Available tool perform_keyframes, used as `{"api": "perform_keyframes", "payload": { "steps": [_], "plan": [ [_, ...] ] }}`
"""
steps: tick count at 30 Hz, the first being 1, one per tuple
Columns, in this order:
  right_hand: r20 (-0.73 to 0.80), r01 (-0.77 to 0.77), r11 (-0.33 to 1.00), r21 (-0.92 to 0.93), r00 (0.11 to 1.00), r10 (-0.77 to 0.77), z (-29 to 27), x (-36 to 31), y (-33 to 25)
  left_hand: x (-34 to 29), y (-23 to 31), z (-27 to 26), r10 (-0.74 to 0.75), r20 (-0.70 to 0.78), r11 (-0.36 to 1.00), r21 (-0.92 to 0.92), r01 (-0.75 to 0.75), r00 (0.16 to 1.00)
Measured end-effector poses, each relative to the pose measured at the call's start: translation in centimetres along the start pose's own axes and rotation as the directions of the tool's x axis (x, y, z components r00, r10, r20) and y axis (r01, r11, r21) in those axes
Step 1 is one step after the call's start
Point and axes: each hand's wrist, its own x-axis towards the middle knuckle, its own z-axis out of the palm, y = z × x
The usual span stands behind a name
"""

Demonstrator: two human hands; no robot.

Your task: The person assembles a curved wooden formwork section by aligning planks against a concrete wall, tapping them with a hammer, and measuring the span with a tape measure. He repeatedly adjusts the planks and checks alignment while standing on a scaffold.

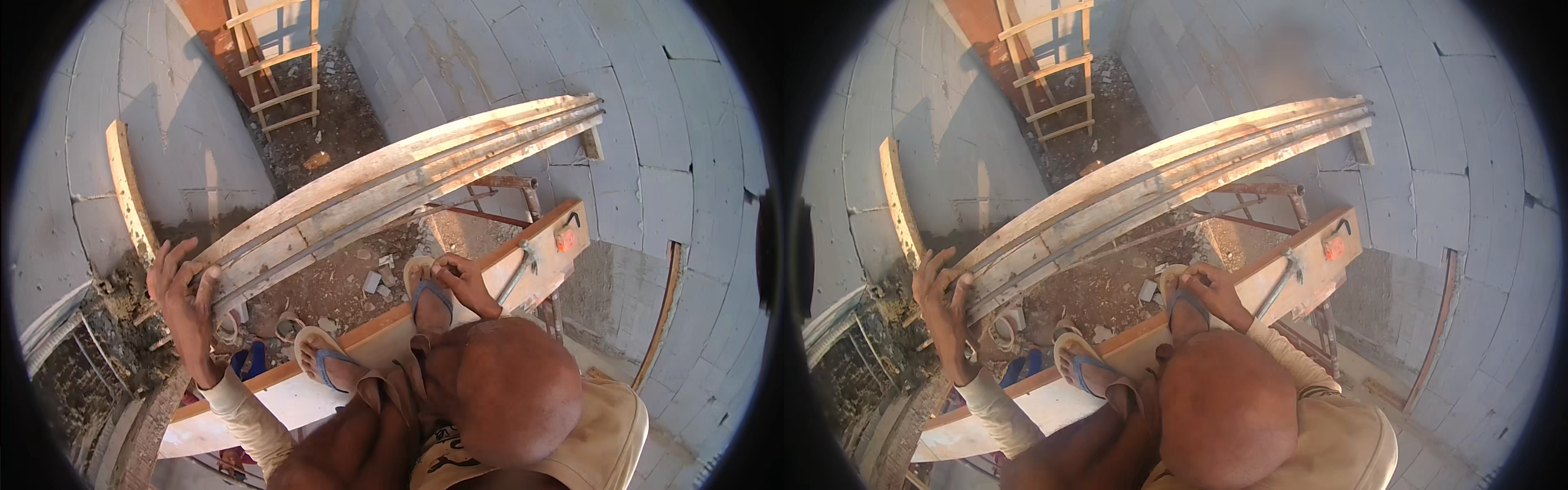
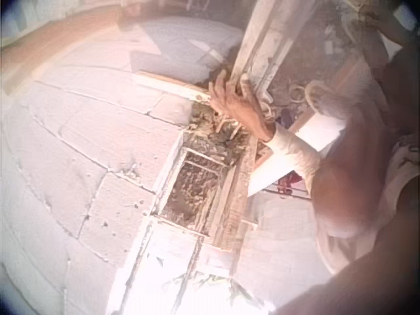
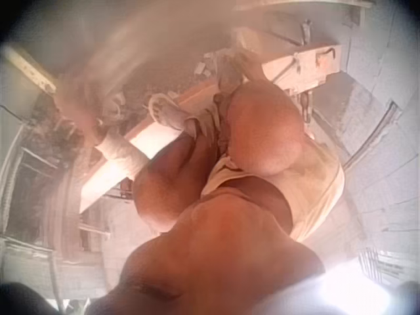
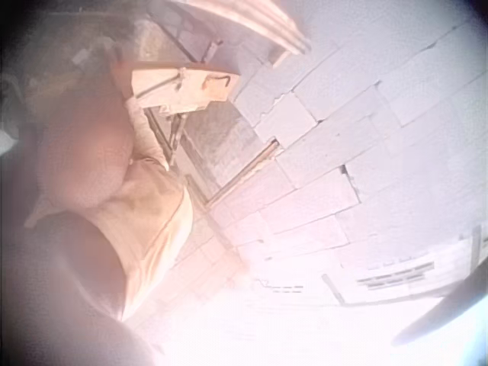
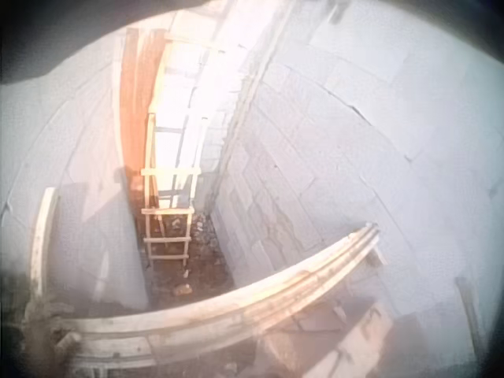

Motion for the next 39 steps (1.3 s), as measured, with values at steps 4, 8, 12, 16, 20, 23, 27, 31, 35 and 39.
{"api": "perform_keyframes", "payload": {
  "steps": [4,8,12,16,20,23,27,31,35,39],
  "plan": [
    [-0.011,-0.056,0.998,-0.024,0.998,0.055,0.0,-0.9,-0.2,0.4,0.7,-0.2,0.0,0.003,1.0,-0.017,0.0,1.0],
    [0.022,-0.18,0.982,-0.054,0.983,0.181,-0.1,-0.5,-0.2,0.5,0.5,-0.2,0.01,0.018,1.0,-0.009,-0.01,1.0],
    [-0.01,-0.126,0.99,0.07,0.992,0.127,-0.1,-0.3,0.3,-0.4,-0.3,-0.2,0.064,-0.014,0.997,-0.039,-0.065,0.998],
    [0.0,-0.114,0.987,0.111,0.993,0.115,-0.9,0.0,1.4,-0.6,-0.4,0.1,0.045,-0.062,0.995,-0.085,-0.05,0.997],
    [-0.006,-0.143,0.988,0.06,0.99,0.143,-1.1,0.6,2.3,-0.6,-0.5,0.3,0.02,-0.058,0.993,-0.116,-0.027,0.998],
    [-0.002,-0.089,0.992,0.088,0.996,0.089,-1.1,0.6,2.4,-0.7,-0.2,0.2,0.001,-0.047,0.993,-0.117,-0.007,0.999],
    [-0.006,-0.108,0.991,0.079,0.994,0.109,-1.0,0.4,2.2,-0.8,-0.2,0.3,-0.007,-0.05,0.993,-0.12,0.001,0.999],
    [0.007,-0.107,0.991,0.082,0.994,0.107,-0.7,0.4,1.9,-0.9,-0.4,0.5,0.004,-0.053,0.993,-0.115,-0.01,0.999],
    [-0.004,-0.092,0.991,0.093,0.996,0.092,-0.8,0.5,1.8,-0.9,-0.4,0.4,-0.002,-0.049,0.993,-0.117,-0.004,0.999],
    [-0.01,-0.103,0.991,0.082,0.995,0.104,-1.0,0.5,1.8,-0.7,-0.4,0.4,-0.006,-0.037,0.994,-0.11,0.002,0.999]
  ]
}}
